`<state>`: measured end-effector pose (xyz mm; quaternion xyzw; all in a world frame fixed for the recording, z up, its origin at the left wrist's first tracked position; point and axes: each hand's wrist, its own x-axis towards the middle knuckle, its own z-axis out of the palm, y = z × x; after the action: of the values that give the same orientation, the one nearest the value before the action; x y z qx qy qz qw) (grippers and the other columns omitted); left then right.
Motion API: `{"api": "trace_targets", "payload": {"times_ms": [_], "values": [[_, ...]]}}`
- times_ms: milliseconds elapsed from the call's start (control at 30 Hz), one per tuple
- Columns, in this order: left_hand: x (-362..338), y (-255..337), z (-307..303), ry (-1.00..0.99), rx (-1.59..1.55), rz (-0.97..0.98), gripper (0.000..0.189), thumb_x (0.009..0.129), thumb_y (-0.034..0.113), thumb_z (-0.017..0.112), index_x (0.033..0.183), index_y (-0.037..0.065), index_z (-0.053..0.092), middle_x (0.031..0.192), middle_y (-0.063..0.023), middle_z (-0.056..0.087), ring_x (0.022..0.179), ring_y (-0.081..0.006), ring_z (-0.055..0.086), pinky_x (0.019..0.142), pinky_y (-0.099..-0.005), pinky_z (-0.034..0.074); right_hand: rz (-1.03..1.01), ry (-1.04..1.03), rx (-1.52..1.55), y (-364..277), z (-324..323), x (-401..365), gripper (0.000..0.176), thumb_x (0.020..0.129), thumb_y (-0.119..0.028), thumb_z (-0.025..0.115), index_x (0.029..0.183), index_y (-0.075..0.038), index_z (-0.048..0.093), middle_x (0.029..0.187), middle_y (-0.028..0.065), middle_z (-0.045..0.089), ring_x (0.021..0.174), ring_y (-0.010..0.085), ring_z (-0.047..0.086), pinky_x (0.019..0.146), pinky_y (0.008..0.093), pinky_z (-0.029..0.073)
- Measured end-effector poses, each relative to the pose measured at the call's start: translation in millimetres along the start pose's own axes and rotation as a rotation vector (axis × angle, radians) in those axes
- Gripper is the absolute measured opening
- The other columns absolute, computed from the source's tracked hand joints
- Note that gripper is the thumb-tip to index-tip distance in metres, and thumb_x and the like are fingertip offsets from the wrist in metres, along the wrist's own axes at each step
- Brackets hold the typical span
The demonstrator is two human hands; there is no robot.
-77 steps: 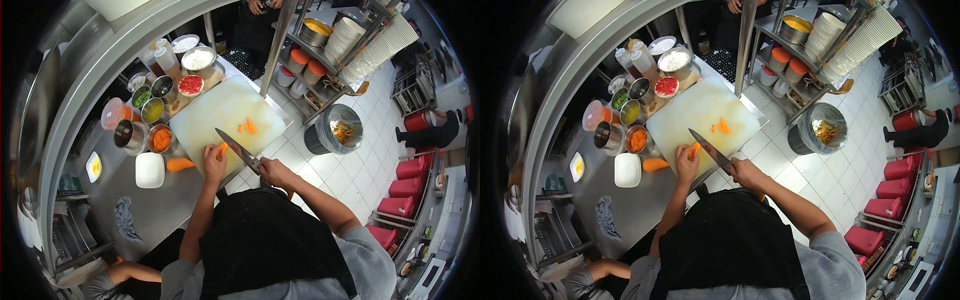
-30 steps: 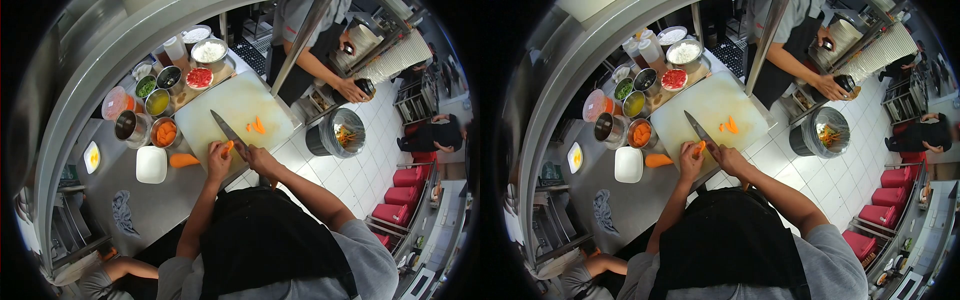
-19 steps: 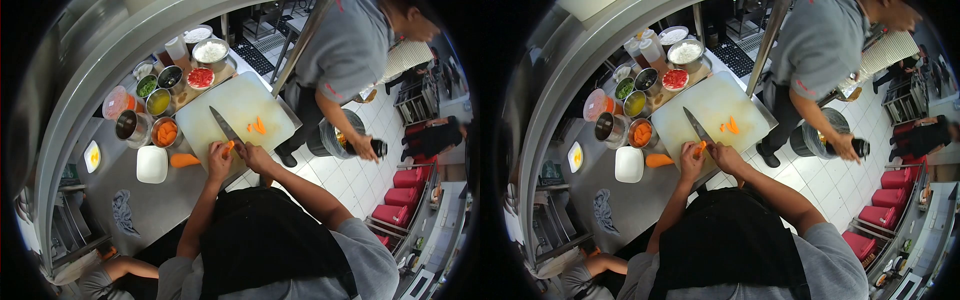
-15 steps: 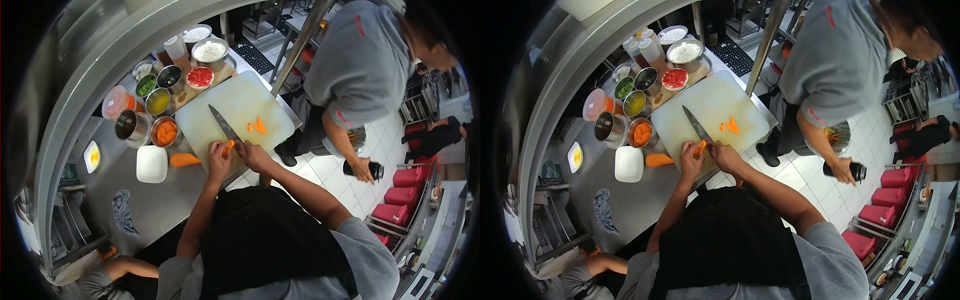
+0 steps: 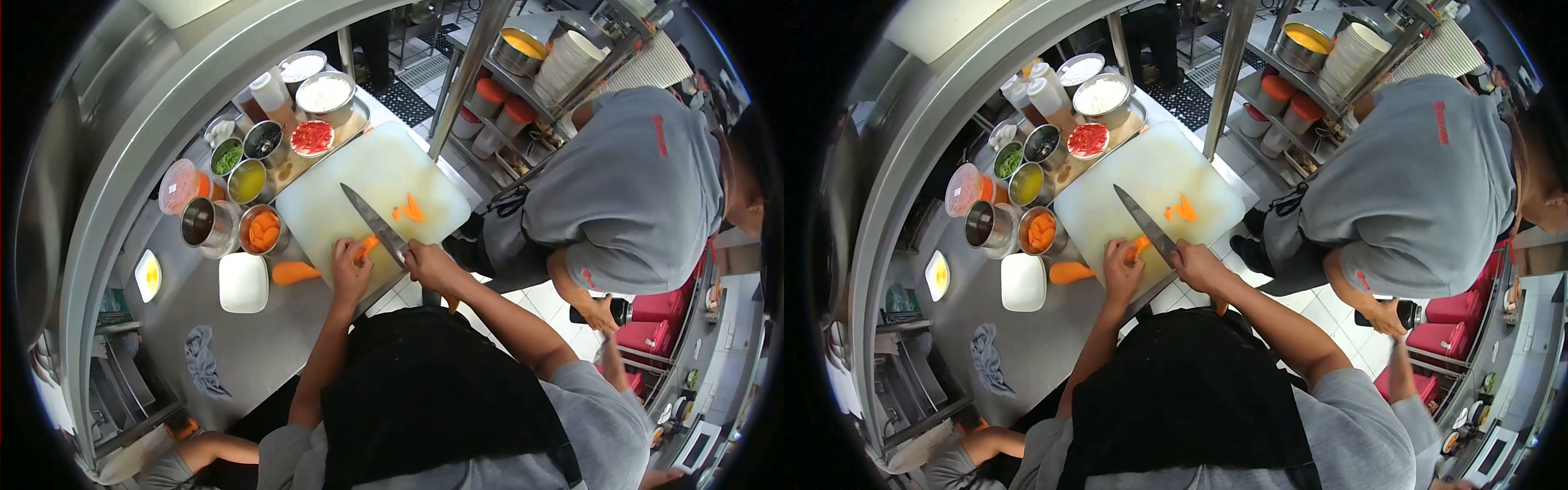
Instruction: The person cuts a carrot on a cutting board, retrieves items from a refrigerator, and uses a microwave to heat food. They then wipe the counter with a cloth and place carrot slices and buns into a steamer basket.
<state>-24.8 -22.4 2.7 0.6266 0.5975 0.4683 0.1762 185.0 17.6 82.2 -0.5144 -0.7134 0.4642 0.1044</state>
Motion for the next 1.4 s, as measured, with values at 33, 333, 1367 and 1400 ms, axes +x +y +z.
{"api": "trace_targets", "payload": {"times_ms": [33, 333, 1367, 1400], "values": [[-0.1, -1.0, 0.0, -0.002, -0.003, -0.009, 0.024, 0.073, -0.001, 0.065, 0.096, -0.001, 0.064, 0.099, -0.0176, 0.059, 0.097, -0.0355, 0.059, 0.085, -0.0411, 0.049, 0.017, -0.012, 0.019, 1.4, 1.4, -2.1, 0.031, 0.102, -0.024, 0.048, 0.093, 0.004, 0.058, 0.068, 0.0224, 0.065, 0.068, 0.0390, 0.067, 0.067, 0.0490, 0.052], [0.3, -3.1, 0.5, -0.007, 0.038, 0.002, 0.022, 0.073, -0.001, 0.064, 0.095, -0.001, 0.063, 0.097, -0.0162, 0.059, 0.095, -0.0346, 0.058, 0.084, -0.0414, 0.048, 0.044, -0.027, 0.059, 7.9, 6.5, -12.2, 0.030, 0.102, -0.022, 0.048, 0.092, 0.005, 0.057, 0.068, 0.0215, 0.065, 0.064, 0.0372, 0.067, 0.065, 0.0480, 0.053], [1.5, -3.1, 0.0, -0.038, 0.015, -0.011, 0.026, 0.074, -0.002, 0.065, 0.100, -0.001, 0.064, 0.101, -0.0167, 0.059, 0.097, -0.0352, 0.060, 0.085, -0.0409, 0.050, -0.040, 0.013, -0.053, 16.0, 33.4, 22.8, 0.051, 0.105, -0.039, 0.044, 0.097, 0.010, 0.056, 0.081, 0.0369, 0.064, 0.080, 0.0535, 0.064, 0.074, 0.0558, 0.052], [1.8, -3.9, 0.0, -0.038, 0.018, -0.009, 0.026, 0.074, -0.002, 0.065, 0.100, -0.001, 0.064, 0.101, -0.0167, 0.059, 0.097, -0.0352, 0.060, 0.085, -0.0409, 0.050, -0.043, 0.014, -0.051, 14.6, 33.9, 24.1, 0.051, 0.105, -0.039, 0.044, 0.097, 0.010, 0.056, 0.081, 0.0369, 0.064, 0.080, 0.0535, 0.064, 0.074, 0.0558, 0.052]]}}
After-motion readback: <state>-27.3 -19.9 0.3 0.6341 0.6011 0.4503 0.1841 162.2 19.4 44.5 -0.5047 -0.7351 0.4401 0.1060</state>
